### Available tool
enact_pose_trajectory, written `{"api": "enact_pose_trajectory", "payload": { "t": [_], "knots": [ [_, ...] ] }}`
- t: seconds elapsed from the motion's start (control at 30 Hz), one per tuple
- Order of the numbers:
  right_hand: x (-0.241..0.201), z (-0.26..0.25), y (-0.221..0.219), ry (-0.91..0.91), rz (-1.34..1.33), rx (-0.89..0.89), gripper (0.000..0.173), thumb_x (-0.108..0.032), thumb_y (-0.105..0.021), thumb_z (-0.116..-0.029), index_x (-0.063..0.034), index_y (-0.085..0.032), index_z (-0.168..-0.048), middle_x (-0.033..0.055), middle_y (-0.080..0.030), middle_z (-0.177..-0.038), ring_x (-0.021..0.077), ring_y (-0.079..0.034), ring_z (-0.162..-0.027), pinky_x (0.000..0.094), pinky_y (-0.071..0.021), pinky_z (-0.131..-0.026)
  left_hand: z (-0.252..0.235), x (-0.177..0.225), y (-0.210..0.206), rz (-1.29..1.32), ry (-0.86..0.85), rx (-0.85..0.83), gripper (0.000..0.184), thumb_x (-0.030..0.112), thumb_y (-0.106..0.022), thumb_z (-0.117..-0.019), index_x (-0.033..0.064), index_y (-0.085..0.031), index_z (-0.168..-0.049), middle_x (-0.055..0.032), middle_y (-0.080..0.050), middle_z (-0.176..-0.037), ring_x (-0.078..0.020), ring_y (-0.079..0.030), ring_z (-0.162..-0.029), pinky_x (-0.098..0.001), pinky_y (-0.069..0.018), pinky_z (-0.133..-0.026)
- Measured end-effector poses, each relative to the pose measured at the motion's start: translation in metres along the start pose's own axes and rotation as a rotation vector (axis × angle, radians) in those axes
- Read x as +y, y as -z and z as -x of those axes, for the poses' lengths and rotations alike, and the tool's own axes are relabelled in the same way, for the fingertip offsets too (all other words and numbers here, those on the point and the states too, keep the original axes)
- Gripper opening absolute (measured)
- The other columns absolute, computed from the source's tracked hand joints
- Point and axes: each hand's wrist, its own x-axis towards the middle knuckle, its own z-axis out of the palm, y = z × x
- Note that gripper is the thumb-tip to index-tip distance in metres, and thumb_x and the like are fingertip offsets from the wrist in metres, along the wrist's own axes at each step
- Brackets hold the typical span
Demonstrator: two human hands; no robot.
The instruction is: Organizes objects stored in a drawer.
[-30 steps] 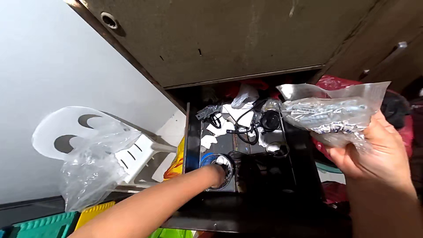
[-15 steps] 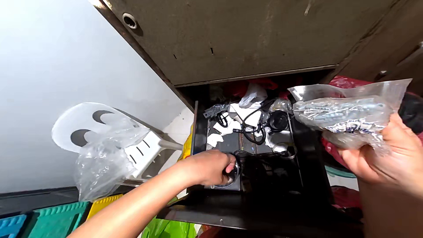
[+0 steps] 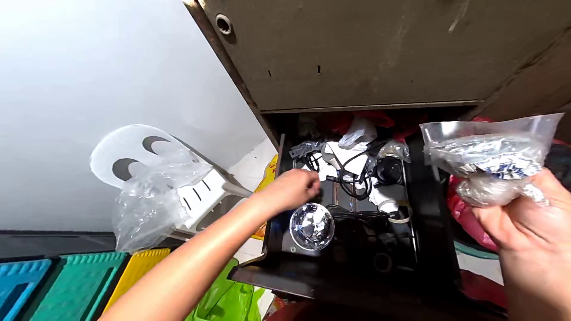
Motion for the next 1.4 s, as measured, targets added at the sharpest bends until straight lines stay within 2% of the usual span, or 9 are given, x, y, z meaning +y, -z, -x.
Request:
{"api": "enact_pose_trajectory", "payload": {
  "t": [0.2,0.5,0.6,0.73,0.9,1.07,1.17,1.3,1.4],
  "knots": [
    [0.012,-0.002,-0.001,-0.38,-0.092,-0.013,0.041,-0.024,-0.03,-0.1079,-0.0179,-0.069,-0.096,0.0048,-0.075,-0.087,0.0106,-0.073,-0.073,0.0253,-0.0613,-0.06,0.015,-0.031,-0.01,0.121,0.153,-0.136,0.029,0.021,-0.057,-0.1058,0.0004,-0.065,-0.124,-0.0187,-0.068,-0.115,-0.0307,-0.065,-0.108,-0.0509,-0.0487,-0.099],
    [0.04,0.005,-0.05,-0.72,0.294,-0.199,0.033,-0.008,-0.033,-0.1034,-0.0099,-0.065,-0.103,0.0009,-0.074,-0.086,0.0082,-0.071,-0.075,0.0257,-0.0605,-0.067,0.03,-0.027,-0.008,0.345,0.002,-0.004,0.035,0.024,-0.053,-0.1072,0.0011,-0.062,-0.132,-0.0162,-0.065,-0.123,-0.0242,-0.063,-0.106,-0.0427,-0.0493,-0.096],
    [0.065,0.009,-0.085,-0.549,0.884,-0.569,0.02,-0.004,-0.051,-0.0979,-0.0004,-0.068,-0.106,0.0025,-0.07,-0.088,0.0085,-0.066,-0.08,0.0281,-0.0562,-0.074,0.031,-0.043,-0.012,0.328,0.067,0.075,0.032,0.023,-0.055,-0.1065,0.0022,-0.064,-0.128,-0.016,-0.065,-0.124,-0.0268,-0.064,-0.111,-0.0472,-0.0492,-0.1],
    [0.13,0.034,-0.125,-0.402,1.62,-1.109,0.031,-0.01,-0.057,-0.101,0.0053,-0.066,-0.126,0.027,-0.063,-0.131,0.0417,-0.058,-0.127,0.0559,-0.0456,-0.107,0.033,-0.052,-0.022,0.275,0.088,0.023,0.031,0.019,-0.051,-0.1073,0.0004,-0.063,-0.129,-0.0191,-0.065,-0.124,-0.0301,-0.063,-0.114,-0.0476,-0.0472,-0.103],
    [0.177,0.039,-0.108,-0.523,1.658,-1.459,0.041,-0.018,-0.052,-0.1061,0.0051,-0.056,-0.14,0.0315,-0.054,-0.142,0.05,-0.05,-0.135,0.0668,-0.0399,-0.109,0.043,-0.063,-0.032,0.299,0.064,0.006,0.035,0.021,-0.055,-0.105,0.003,-0.062,-0.135,-0.0214,-0.061,-0.133,-0.0322,-0.06,-0.122,-0.0461,-0.0464,-0.107],
    [0.136,-0.036,-0.126,-0.249,1.319,-0.844,0.029,-0.011,-0.05,-0.1042,0.0046,-0.071,-0.117,0.0184,-0.073,-0.109,0.0248,-0.071,-0.1,0.0398,-0.0559,-0.094,0.05,-0.085,-0.022,0.394,0.042,0.16,0.032,0.018,-0.054,-0.1042,0.0004,-0.065,-0.128,-0.0207,-0.064,-0.125,-0.0314,-0.065,-0.111,-0.0471,-0.0502,-0.1],
    [0.182,-0.088,-0.11,-0.516,1.079,-0.493,0.03,-0.013,-0.047,-0.1088,0.0049,-0.06,-0.128,0.0113,-0.067,-0.104,0.0127,-0.068,-0.083,0.0291,-0.058,-0.075,0.017,-0.081,-0.018,0.349,-0.013,0.133,0.032,0.017,-0.053,-0.1049,-0.0007,-0.065,-0.128,-0.0222,-0.064,-0.127,-0.0345,-0.061,-0.12,-0.049,-0.0462,-0.107],
    [0.218,-0.149,-0.087,-0.203,1.5,-0.421,0.044,-0.016,-0.056,-0.1026,0.0053,-0.055,-0.141,0.0284,-0.057,-0.139,0.0374,-0.053,-0.133,0.0445,-0.0413,-0.115,-0.055,-0.072,-0.002,0.167,0.046,0.083,0.045,0.009,-0.055,-0.1016,-0.0018,-0.052,-0.145,-0.024,-0.045,-0.152,-0.041,-0.041,-0.142,-0.0514,-0.0386,-0.115],
    [0.218,-0.189,-0.088,-0.224,1.943,-0.444,0.05,-0.029,-0.054,-0.1056,0.0069,-0.055,-0.141,0.0298,-0.056,-0.142,0.044,-0.05,-0.139,0.0577,-0.0351,-0.117,-0.12,-0.071,0.015,0.087,0.194,0.037,0.073,-0.006,-0.053,-0.0965,0.004,-0.022,-0.162,-0.0229,-0.02,-0.168,-0.0419,-0.02,-0.155,-0.0576,-0.0247,-0.122]
  ]
}}
